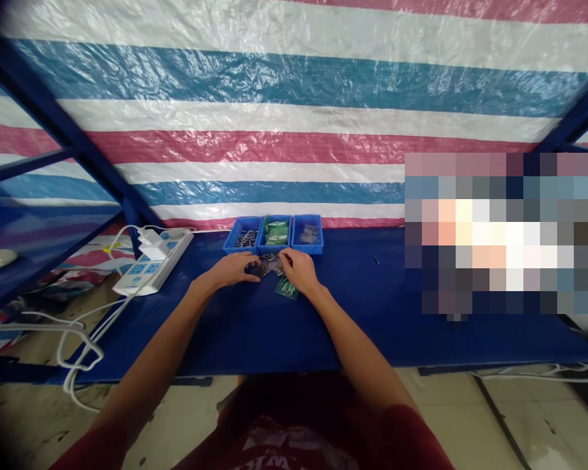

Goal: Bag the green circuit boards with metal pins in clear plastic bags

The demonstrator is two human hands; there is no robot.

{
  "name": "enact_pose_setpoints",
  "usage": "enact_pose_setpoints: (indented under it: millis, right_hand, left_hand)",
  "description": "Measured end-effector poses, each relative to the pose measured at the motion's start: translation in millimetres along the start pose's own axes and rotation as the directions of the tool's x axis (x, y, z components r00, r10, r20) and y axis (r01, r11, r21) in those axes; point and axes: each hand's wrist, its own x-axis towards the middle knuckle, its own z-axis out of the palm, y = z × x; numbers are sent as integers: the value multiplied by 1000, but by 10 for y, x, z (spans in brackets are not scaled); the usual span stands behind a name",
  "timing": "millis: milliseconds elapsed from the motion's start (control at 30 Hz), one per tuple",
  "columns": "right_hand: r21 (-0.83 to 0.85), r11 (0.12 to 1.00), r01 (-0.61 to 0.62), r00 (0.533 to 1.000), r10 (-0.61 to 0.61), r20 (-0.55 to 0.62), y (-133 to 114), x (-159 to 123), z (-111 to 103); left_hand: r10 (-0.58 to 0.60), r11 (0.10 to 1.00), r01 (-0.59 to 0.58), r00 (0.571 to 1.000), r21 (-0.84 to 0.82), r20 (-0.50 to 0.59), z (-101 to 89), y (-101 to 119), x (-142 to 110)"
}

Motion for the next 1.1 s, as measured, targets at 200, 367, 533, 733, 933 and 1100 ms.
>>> enact_pose_setpoints:
  millis: [200,367,533,733,933,1100]
  right_hand:
    - [-11,1000,-6,1000,6,8,4,-7,7]
    - [-20,1000,-7,1000,7,9,11,-7,9]
    - [-7,1000,1,1000,-1,10,14,-1,4]
    - [-7,1000,11,1000,-11,3,-2,1,-8]
    - [-16,1000,10,1000,-10,16,2,0,-6]
    - [-12,1000,9,1000,-9,17,7,-2,3]
  left_hand:
    - [71,993,-77,995,-88,-74,36,3,39]
    - [90,993,-98,990,-72,-108,57,-8,48]
    - [41,997,-59,960,-56,-275,105,-10,42]
    - [-1,1000,-6,956,-25,-292,158,-38,49]
    - [-4,1000,-1,966,-22,-259,175,-27,71]
    - [-25,1000,26,961,2,-276,245,134,132]
